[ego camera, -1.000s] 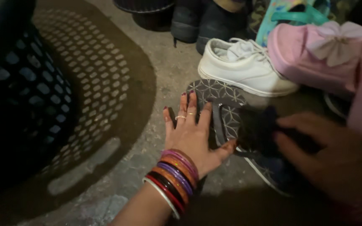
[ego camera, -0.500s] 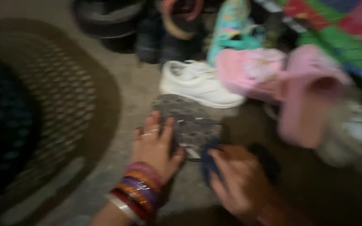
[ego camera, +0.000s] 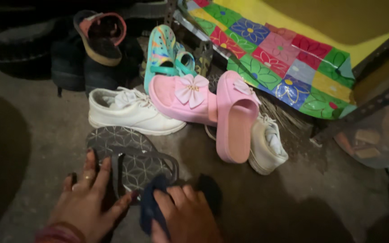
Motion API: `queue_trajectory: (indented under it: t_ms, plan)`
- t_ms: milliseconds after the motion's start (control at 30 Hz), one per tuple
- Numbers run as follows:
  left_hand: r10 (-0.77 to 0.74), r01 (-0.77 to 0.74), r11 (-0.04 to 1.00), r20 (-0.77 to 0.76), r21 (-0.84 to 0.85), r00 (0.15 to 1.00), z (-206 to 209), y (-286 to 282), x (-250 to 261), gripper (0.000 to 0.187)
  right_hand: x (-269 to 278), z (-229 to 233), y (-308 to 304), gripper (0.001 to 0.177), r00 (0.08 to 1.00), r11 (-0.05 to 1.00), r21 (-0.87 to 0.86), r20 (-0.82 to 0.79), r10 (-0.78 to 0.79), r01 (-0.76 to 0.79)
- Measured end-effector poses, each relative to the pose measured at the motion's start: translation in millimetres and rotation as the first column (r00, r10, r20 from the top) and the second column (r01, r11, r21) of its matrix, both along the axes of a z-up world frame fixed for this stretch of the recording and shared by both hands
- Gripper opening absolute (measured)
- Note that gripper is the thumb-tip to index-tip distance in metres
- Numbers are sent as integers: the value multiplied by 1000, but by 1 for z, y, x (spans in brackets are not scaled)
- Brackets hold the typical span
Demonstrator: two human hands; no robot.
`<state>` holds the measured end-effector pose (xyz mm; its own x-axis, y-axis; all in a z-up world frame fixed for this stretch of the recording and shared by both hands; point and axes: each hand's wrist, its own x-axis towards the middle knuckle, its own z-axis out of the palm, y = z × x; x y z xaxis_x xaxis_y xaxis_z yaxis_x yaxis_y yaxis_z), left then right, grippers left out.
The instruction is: The person wipes several pairs of shoes on the floor with a dark cloth. They clean a pair of patterned flip-flops, pink slides, and white sneakers, handling each item individually and wiping the surfaces before placing them back down.
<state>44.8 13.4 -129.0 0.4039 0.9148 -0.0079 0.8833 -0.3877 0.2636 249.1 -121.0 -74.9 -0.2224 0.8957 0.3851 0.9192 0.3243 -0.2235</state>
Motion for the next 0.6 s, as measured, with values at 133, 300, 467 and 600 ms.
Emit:
queue_trajectory:
  t_ms: [133, 300, 467, 600]
  plan:
    - [17, -10, 999, -187, 40, 982, -10, -3, -4, 104, 0, 2, 6, 56, 998, 999, -14, -43, 40, -41]
    - [-44, 41, 999, -114, -31, 992, -9, 1, -5, 107, -16, 7, 72, 49, 982, 984, 104, -105, 158, -148]
    - [-10, 7, 1000, -183, -20, 983, 8, -8, 2, 101, -28, 12, 81, 41, 983, 992, 92, -153, 101, -88]
    - [6, -12, 999, -209, -29, 978, 20, -14, 0, 97, -8, 17, 31, 43, 985, 991, 26, -109, 136, -134]
